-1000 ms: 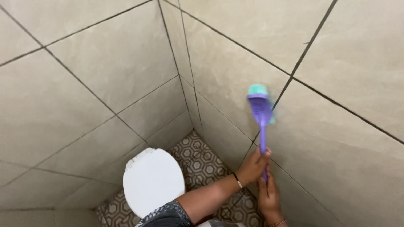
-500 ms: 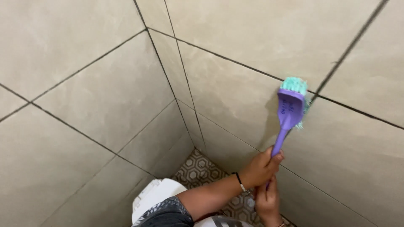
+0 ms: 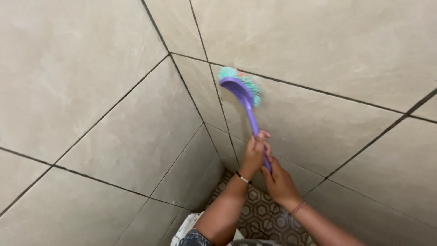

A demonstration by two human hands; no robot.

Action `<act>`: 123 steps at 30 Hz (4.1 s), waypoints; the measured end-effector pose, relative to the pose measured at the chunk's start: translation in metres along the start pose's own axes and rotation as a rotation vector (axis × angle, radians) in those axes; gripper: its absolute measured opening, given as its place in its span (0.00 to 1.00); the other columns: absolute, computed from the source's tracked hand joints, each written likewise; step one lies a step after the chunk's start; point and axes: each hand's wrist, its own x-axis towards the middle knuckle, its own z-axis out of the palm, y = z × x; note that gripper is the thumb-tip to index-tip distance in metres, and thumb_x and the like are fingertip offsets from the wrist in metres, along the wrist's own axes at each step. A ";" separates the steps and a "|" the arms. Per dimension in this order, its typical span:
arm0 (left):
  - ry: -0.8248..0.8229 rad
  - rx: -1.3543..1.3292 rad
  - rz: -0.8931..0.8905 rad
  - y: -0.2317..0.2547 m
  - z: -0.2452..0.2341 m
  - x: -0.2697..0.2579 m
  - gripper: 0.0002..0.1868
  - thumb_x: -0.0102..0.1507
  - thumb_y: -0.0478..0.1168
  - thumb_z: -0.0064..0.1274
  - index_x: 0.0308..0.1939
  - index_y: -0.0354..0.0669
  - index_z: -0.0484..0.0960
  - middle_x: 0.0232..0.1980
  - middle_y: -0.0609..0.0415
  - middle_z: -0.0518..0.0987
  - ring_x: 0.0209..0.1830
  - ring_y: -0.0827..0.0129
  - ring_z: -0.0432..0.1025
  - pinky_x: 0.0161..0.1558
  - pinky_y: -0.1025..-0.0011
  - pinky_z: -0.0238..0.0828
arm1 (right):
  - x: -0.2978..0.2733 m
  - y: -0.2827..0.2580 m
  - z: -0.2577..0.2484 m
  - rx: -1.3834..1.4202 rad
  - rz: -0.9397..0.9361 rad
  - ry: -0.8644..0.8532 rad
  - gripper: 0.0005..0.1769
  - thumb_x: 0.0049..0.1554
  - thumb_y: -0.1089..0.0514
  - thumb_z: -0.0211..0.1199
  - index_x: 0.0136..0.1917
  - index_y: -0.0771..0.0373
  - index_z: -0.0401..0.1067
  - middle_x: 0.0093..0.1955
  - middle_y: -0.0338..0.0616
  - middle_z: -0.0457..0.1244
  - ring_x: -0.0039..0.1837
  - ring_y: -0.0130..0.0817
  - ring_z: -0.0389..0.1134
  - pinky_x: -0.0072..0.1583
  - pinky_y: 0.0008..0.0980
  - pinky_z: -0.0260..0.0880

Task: The person scrubs the tiled walls and floor of a small bathroom using a long-handled brush. They scrub the wall corner and adjacent tiles, then move to scrub the floor around the toilet base.

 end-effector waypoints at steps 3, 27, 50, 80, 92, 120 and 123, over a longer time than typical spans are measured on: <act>0.092 -0.062 0.027 -0.011 -0.024 0.013 0.21 0.73 0.60 0.33 0.47 0.48 0.70 0.20 0.56 0.67 0.14 0.71 0.65 0.20 0.75 0.64 | 0.014 -0.027 0.003 -0.062 0.111 -0.128 0.18 0.65 0.46 0.47 0.62 0.55 0.67 0.49 0.45 0.69 0.45 0.44 0.70 0.45 0.37 0.62; -0.127 0.029 -0.244 -0.174 0.121 -0.070 0.23 0.74 0.58 0.31 0.44 0.44 0.70 0.25 0.54 0.75 0.24 0.68 0.75 0.31 0.70 0.71 | -0.149 0.159 -0.068 -0.252 0.544 -0.029 0.24 0.62 0.39 0.47 0.68 0.43 0.69 0.50 0.41 0.75 0.48 0.42 0.76 0.46 0.36 0.68; -0.788 0.482 0.292 -0.072 0.338 -0.121 0.33 0.68 0.58 0.43 0.71 0.44 0.65 0.51 0.51 0.81 0.50 0.60 0.76 0.51 0.61 0.73 | -0.281 0.200 -0.210 0.548 0.276 0.875 0.11 0.71 0.51 0.41 0.48 0.55 0.58 0.30 0.41 0.55 0.27 0.29 0.54 0.28 0.27 0.56; -0.118 1.165 -1.088 -0.293 -0.072 -0.287 0.30 0.70 0.61 0.39 0.61 0.42 0.78 0.65 0.44 0.78 0.64 0.50 0.72 0.64 0.55 0.69 | -0.232 0.233 -0.247 -0.681 0.425 0.039 0.23 0.64 0.34 0.46 0.54 0.53 0.66 0.36 0.54 0.69 0.38 0.60 0.70 0.40 0.56 0.66; -0.696 1.400 -0.945 -0.348 -0.052 -0.307 0.14 0.64 0.37 0.48 0.52 0.42 0.81 0.58 0.49 0.79 0.57 0.58 0.74 0.51 0.67 0.70 | -0.309 0.240 -0.369 -0.547 0.198 0.784 0.19 0.75 0.46 0.53 0.48 0.62 0.65 0.36 0.54 0.59 0.39 0.60 0.59 0.44 0.55 0.55; 0.346 1.215 0.414 0.018 0.188 -0.044 0.39 0.69 0.47 0.53 0.81 0.62 0.52 0.84 0.43 0.46 0.84 0.47 0.41 0.73 0.30 0.29 | -0.361 0.252 -0.408 -0.463 0.268 1.019 0.25 0.76 0.46 0.49 0.45 0.67 0.67 0.34 0.57 0.62 0.39 0.62 0.62 0.46 0.55 0.59; 0.354 1.392 0.457 0.032 0.201 -0.031 0.45 0.68 0.51 0.59 0.82 0.63 0.48 0.85 0.43 0.38 0.85 0.47 0.34 0.71 0.25 0.31 | -0.355 0.310 -0.388 -0.598 0.153 0.949 0.24 0.75 0.49 0.50 0.43 0.69 0.64 0.37 0.66 0.60 0.41 0.70 0.59 0.45 0.59 0.53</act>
